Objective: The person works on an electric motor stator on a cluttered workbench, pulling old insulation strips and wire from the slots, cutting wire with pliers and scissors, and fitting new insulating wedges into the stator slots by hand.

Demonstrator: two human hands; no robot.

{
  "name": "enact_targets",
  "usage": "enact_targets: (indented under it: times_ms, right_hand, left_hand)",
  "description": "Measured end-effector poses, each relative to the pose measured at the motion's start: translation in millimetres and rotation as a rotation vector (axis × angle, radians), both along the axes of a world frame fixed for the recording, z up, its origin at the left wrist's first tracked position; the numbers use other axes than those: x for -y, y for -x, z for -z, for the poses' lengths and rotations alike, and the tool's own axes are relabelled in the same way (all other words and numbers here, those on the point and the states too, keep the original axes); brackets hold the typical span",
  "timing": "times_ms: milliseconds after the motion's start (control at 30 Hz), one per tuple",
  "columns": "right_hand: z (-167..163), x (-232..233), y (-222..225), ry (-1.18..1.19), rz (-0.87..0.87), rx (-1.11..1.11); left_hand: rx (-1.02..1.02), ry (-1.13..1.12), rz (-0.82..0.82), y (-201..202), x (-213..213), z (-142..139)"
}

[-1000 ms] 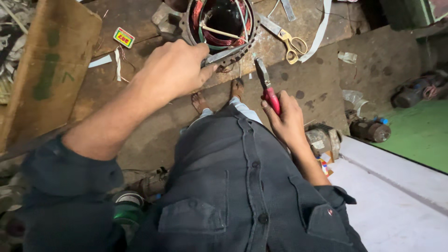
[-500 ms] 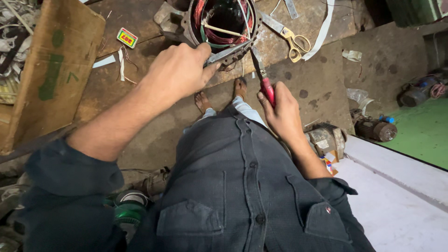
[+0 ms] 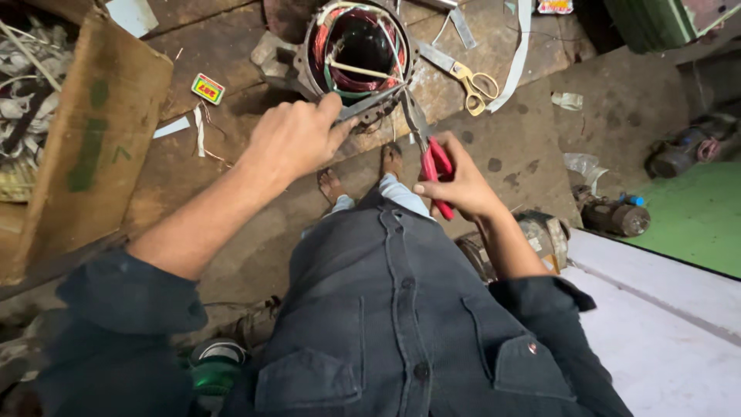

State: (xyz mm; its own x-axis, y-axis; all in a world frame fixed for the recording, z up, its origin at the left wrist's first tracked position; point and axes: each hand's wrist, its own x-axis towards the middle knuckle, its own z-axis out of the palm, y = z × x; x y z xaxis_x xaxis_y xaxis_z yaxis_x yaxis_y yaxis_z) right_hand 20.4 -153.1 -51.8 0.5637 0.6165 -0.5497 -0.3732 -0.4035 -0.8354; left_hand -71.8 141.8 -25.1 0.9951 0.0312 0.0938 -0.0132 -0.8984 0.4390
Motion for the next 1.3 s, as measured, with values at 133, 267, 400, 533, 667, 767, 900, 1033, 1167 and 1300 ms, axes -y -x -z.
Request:
enact_targets:
  times_ms: [133, 267, 400, 533, 667, 767, 900, 1033, 1167, 1300]
  right_hand:
    - [-15.6, -0.1, 14.1, 0.186, -0.188, 0.954]
    - [-27.2, -6.5, 26.7, 0.378, -0.208, 1.364]
    - [-21.5, -9.3, 1.2, -0.230, -0.053, -0.279]
    - [-10.7, -4.8, -10.2, 0.006, -0.076, 0.013]
    - [-17.1, 1.3, 4.6, 0.093, -0.148, 0.931]
    - [-25.2, -0.3, 18.3, 0.285, -0.163, 1.349]
    - [-22.6, -8.6, 8.3, 0.491, -0.053, 0.432]
    - [-17.8, 1.7, -8.7, -0.163, -0.042, -0.178]
    - [-24.4, 24.2, 1.2, 0.136, -0.190, 0.477]
    - [-25.3, 20.7, 16.0, 0.348, -0.210, 0.987]
  left_hand:
    - [-0.001, -0.021, -0.002, 2.6, 2.4, 10.9]
    - [-0.019, -0.045, 0.002, 4.4, 3.1, 13.6]
    - [-0.009, -0.050, 0.020, 5.2, 1.7, 11.7]
    - [0.013, -0.060, 0.020, 2.8, 4.0, 12.0]
    - [0.012, -0.057, 0.004, 4.2, 10.5, 13.9]
    - [0.018, -0.065, 0.001, 4.7, 13.3, 14.8]
    - [0.019, -0.071, -0.001, 6.4, 10.9, 14.2]
    - [0.007, -0.063, 0.024, 7.8, 8.9, 12.8]
    - [0.017, -0.054, 0.022, 9.2, 10.4, 10.4]
    - [0.011, -0.056, 0.021, 10.6, 11.3, 8.1]
